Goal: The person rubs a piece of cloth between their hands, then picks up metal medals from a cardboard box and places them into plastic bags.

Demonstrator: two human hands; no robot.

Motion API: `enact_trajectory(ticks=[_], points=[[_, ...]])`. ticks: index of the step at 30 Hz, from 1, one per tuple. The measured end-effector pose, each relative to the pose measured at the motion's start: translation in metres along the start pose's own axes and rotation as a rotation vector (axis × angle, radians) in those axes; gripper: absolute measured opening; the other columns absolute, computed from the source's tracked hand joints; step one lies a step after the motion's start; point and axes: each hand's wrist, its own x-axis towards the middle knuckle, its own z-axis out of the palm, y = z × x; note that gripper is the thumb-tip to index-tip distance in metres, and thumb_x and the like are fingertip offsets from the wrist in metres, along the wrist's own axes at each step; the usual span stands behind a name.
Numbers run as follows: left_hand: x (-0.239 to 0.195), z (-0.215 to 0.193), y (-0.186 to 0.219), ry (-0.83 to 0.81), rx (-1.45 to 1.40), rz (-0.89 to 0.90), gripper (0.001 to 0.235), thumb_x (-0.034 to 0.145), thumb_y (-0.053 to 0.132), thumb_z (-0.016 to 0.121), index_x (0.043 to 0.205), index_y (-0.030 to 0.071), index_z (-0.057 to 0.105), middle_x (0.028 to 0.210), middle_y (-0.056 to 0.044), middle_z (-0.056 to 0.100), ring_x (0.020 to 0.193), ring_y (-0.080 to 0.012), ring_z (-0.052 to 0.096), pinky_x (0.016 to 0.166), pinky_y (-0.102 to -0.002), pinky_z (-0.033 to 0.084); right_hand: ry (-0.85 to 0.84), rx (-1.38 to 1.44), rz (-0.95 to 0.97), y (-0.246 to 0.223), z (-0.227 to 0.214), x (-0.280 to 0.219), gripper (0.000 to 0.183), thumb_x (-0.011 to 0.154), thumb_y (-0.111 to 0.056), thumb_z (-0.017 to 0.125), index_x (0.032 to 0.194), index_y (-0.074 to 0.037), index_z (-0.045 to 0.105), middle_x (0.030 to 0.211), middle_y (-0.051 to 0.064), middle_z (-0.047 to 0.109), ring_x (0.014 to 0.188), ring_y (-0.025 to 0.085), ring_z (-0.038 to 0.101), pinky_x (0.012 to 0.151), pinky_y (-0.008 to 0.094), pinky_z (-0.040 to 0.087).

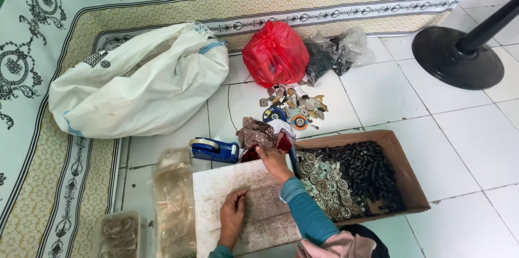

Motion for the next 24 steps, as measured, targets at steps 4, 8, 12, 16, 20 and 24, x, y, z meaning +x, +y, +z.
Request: enact_trajectory(ticks=[4, 8, 12, 16, 20, 24], points=[[-0.006, 0.001, 0.003, 0.004, -0.009, 0.037, 0.029, 0.092, 0.005, 0.060, 0.115, 0.010, 0.077, 0.117, -0.001, 0.076, 0.099, -0.0155, 0.072, 0.091, -0.025, 0.055, 0.074, 0.468, 0.071, -0.006, -0.024, -0.024, 0.081, 0.093, -0.069, 0.039, 0.139, -0.005, 0.059, 0.147, 0.015, 0.058, 0.137, 0.033, 0.055, 0.113, 0.040, 0.045], [-0.009, 0.005, 0.001, 0.012, 0.011, 0.070, 0.028, 0.093, 0.003, 0.059, 0.113, 0.010, 0.077, 0.119, -0.001, 0.074, 0.106, -0.0175, 0.071, 0.098, -0.027, 0.054, -0.008, 0.267, 0.073, -0.017, -0.031, -0.023, 0.087, 0.090, -0.075, 0.029, 0.140, -0.011, 0.060, 0.149, 0.012, 0.056, 0.137, 0.034, 0.054, 0.113, 0.043, 0.044], [-0.008, 0.001, 0.007, -0.016, 0.007, 0.087, 0.026, 0.092, 0.000, 0.058, 0.109, 0.007, 0.077, 0.121, -0.003, 0.072, 0.108, -0.0192, 0.070, 0.100, -0.027, 0.053, -0.189, -0.107, 0.094, -0.045, -0.022, -0.013, 0.089, 0.090, -0.075, 0.012, 0.137, -0.021, 0.065, 0.149, 0.000, 0.057, 0.146, 0.029, 0.039, 0.117, 0.068, 0.018], [-0.004, -0.003, 0.008, -0.025, -0.039, 0.017, 0.027, 0.092, 0.002, 0.058, 0.109, 0.007, 0.077, 0.117, -0.003, 0.073, 0.105, -0.0179, 0.070, 0.100, -0.026, 0.052, -0.248, -0.298, 0.133, -0.037, 0.012, 0.017, 0.090, 0.092, -0.077, 0.012, 0.126, -0.020, 0.072, 0.144, 0.010, 0.057, 0.130, 0.038, 0.050, 0.112, 0.065, 0.023], [-0.002, -0.005, 0.009, -0.050, -0.081, 0.031, 0.026, 0.092, 0.002, 0.058, 0.110, 0.005, 0.076, 0.115, -0.003, 0.073, 0.102, -0.0166, 0.069, 0.096, -0.026, 0.054, -0.296, -0.448, 0.108, -0.026, 0.023, 0.040, 0.096, 0.093, -0.080, 0.010, 0.091, -0.009, 0.075, 0.119, 0.008, 0.068, 0.132, 0.034, 0.049, 0.114, 0.068, 0.010], [-0.001, -0.007, 0.013, -0.076, -0.110, 0.017, 0.026, 0.093, 0.002, 0.057, 0.112, 0.005, 0.076, 0.116, -0.003, 0.072, 0.101, -0.0159, 0.068, 0.094, -0.025, 0.053, -0.249, -0.362, 0.079, -0.021, 0.018, 0.038, 0.093, 0.100, -0.073, 0.012, 0.076, -0.005, 0.071, 0.086, 0.011, 0.071, 0.082, 0.030, 0.066, 0.095, 0.053, 0.043]])
